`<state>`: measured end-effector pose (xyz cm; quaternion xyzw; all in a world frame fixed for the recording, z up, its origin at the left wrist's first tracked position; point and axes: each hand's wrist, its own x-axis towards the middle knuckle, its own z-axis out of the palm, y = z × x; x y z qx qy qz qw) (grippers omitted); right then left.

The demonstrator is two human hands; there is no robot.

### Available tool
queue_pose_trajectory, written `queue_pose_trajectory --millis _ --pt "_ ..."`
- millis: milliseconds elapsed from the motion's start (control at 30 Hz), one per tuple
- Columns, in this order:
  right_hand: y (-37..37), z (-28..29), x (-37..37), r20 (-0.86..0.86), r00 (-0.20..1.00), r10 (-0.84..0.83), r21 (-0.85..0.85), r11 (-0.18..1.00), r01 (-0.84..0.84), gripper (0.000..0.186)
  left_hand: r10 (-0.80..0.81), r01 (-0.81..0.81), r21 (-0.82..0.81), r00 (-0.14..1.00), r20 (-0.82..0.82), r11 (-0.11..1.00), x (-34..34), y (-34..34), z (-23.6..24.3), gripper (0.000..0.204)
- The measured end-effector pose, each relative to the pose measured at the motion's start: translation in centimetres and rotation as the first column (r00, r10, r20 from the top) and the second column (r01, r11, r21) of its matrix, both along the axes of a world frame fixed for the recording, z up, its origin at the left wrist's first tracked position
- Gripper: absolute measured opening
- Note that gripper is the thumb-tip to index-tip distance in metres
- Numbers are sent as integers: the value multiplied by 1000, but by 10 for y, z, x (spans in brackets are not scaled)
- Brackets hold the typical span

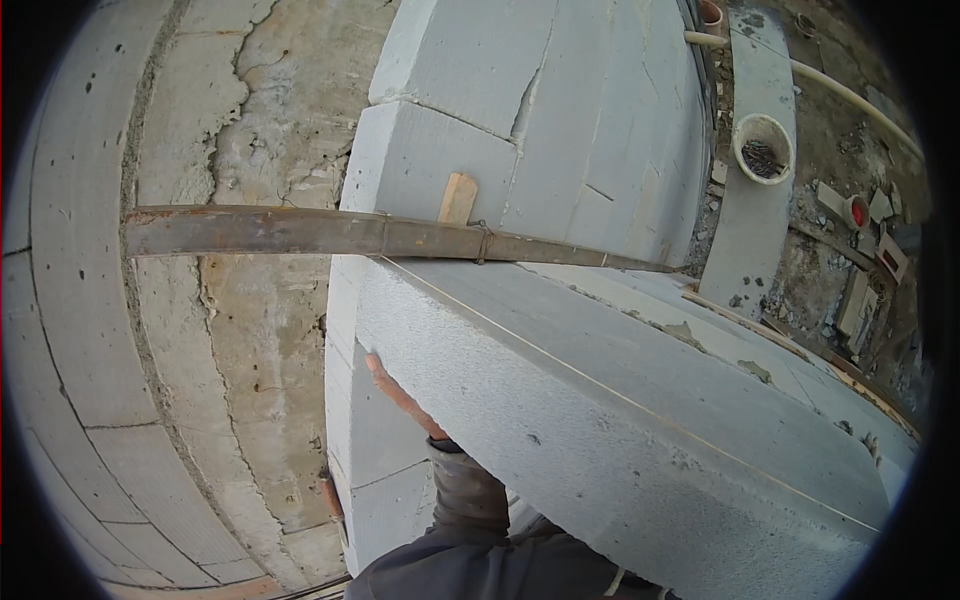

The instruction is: The person spreads mortar onto concrete blocks using a trowel, trims concrete blocks with a blade, and sets a block into place on the wall structure by hand.

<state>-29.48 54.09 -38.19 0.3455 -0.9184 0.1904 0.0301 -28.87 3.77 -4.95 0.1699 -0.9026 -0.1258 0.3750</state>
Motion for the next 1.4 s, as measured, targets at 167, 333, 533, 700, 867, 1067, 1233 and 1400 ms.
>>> queue_pose_trajectory --millis 167,333,533,700,867,1067,1233,1400 --pt "7 4 15 53 999 -12 4 1000 12 35 36 -24 -108 994 107 994 4 -4 0 86" --pt "19 8 17 77 997 -23 18 1000 21 35 32 -30 -47 999 35 998 -9 5 -2 83" --pt "42 34 -2 48 999 6 46 999 -8 35 -42 60 182 994 -100 981 -10 4 -10 81" --pt "77 78 -23 -32 999 6 96 995 -3 36 181 435 853 850 -495 290 -39 40 32 69" --pt "115 131 -18 -98 995 -27 158 987 42 36 267 542 833 791 -551 112 -34 16 13 54" --pt "71 240 -14 182 954 -239 21 971 239 37 318 429 898 842 -436 97 -31 26 28 62" --pt "35 293 -13 463 832 -305 -71 923 378 36 215 453 876 850 -481 168 -16 11 29 70" --pt "34 303 -2 483 821 -304 -300 824 481 44 43 370 915 924 -381 162 -4 0 20 83"
